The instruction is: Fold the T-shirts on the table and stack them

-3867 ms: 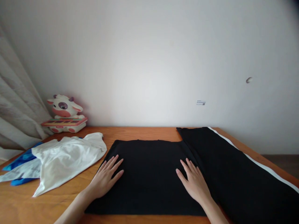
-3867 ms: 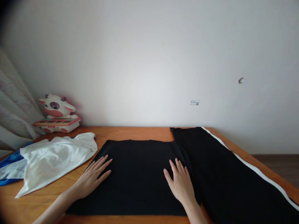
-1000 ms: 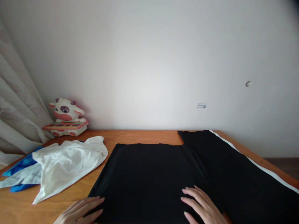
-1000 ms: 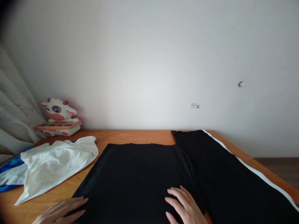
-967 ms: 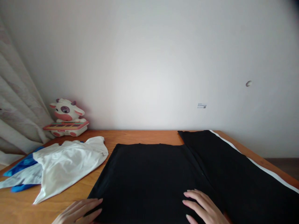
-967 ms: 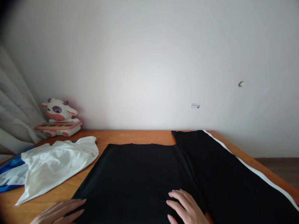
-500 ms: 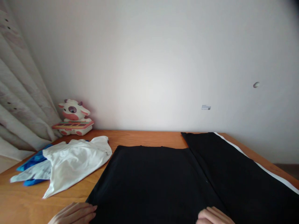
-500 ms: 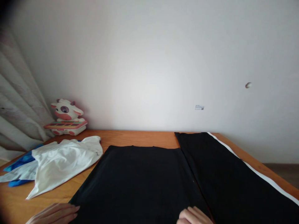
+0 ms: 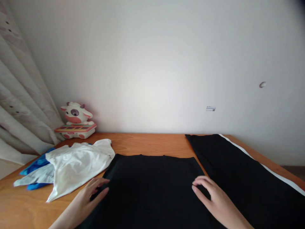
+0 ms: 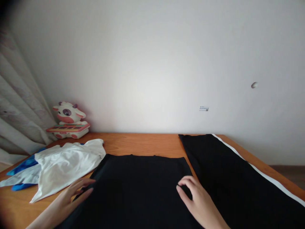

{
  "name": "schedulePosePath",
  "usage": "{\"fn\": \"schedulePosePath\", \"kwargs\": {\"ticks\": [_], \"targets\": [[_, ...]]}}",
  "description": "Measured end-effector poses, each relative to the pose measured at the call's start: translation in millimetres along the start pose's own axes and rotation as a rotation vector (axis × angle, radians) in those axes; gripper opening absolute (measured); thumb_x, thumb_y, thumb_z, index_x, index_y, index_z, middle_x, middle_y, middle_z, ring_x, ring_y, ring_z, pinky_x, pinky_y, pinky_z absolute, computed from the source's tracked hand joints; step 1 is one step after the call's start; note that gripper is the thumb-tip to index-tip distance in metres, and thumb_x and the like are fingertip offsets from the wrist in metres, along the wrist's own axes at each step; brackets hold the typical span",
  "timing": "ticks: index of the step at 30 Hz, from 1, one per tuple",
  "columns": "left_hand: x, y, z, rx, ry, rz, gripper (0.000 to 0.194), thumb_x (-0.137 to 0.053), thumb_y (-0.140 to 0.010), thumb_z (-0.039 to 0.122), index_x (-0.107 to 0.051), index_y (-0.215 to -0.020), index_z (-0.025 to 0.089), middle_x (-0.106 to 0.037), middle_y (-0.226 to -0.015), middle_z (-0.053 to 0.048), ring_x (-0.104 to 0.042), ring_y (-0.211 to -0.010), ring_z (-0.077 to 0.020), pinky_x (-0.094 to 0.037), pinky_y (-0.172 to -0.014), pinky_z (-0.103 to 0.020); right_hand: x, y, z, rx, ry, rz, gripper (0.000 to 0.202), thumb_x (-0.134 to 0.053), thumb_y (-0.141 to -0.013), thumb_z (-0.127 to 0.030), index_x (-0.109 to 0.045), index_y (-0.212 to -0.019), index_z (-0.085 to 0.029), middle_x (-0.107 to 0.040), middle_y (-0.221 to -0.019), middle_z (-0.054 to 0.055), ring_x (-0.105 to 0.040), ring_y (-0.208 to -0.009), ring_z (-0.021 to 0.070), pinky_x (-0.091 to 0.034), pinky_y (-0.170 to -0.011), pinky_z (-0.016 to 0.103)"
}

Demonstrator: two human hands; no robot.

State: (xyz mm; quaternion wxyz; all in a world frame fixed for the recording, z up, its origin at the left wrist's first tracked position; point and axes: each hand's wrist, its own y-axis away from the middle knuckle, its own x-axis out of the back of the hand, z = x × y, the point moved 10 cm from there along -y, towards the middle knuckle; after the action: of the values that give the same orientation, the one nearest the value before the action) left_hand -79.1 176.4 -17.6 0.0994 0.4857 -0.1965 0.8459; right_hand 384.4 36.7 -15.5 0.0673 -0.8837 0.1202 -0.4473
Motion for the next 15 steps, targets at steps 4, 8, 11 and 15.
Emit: {"fn": "schedulePosePath", "kwargs": {"ticks": [4, 8, 11, 15], "targets": [[-26.5, -74, -15, 0.254, -0.105, -0.024, 0.075, -0.044, -0.08, 0.067, -0.065, -0.12, 0.008, -0.071, -0.118, -0.021, -0.067, -0.115, -0.0368, -0.049, -0.105, -0.046, 2, -44, 50, -0.218, 0.128, 0.093, 0.044, -0.048, -0.092, -0.049, -0.064, -0.117, -0.017, -0.065, -0.126, 0.017, -0.062, -0.12, 0.0313, -0.048, -0.105, 0.044], [-44.9, -114, -9, 0.317, -0.136, -0.086, 0.088, -0.045, -0.072, 0.076, -0.063, -0.117, 0.002, -0.069, -0.118, -0.029, -0.066, -0.114, -0.0416, -0.049, -0.1, -0.047, -11, -66, 74, -0.393, 0.203, 0.04, 0.083, -0.06, -0.084, -0.059, -0.047, -0.14, 0.0, -0.053, -0.142, 0.029, -0.052, -0.134, 0.0392, -0.041, -0.11, 0.048], [-56.5, -126, 5, 0.273, -0.111, -0.251, 0.075, -0.052, -0.063, 0.082, -0.069, -0.089, 0.013, -0.075, -0.099, -0.021, -0.07, -0.102, -0.0423, -0.054, -0.087, -0.045, -21, -77, 61, -0.418, 0.121, -0.014, 0.091, -0.068, -0.077, -0.064, -0.047, -0.142, -0.003, -0.053, -0.145, 0.026, -0.05, -0.136, 0.0357, -0.041, -0.11, 0.043], [-64.3, -129, 23, 0.18, -0.028, -0.369, 0.056, -0.06, -0.06, 0.075, -0.068, -0.07, 0.021, -0.076, -0.079, -0.009, -0.073, -0.086, -0.0375, -0.055, -0.078, -0.041, -40, -87, 36, -0.4, -0.011, -0.151, 0.061, -0.079, -0.072, -0.045, -0.064, -0.121, -0.013, -0.07, -0.124, 0.018, -0.065, -0.119, 0.0314, -0.047, -0.096, 0.036]]}}
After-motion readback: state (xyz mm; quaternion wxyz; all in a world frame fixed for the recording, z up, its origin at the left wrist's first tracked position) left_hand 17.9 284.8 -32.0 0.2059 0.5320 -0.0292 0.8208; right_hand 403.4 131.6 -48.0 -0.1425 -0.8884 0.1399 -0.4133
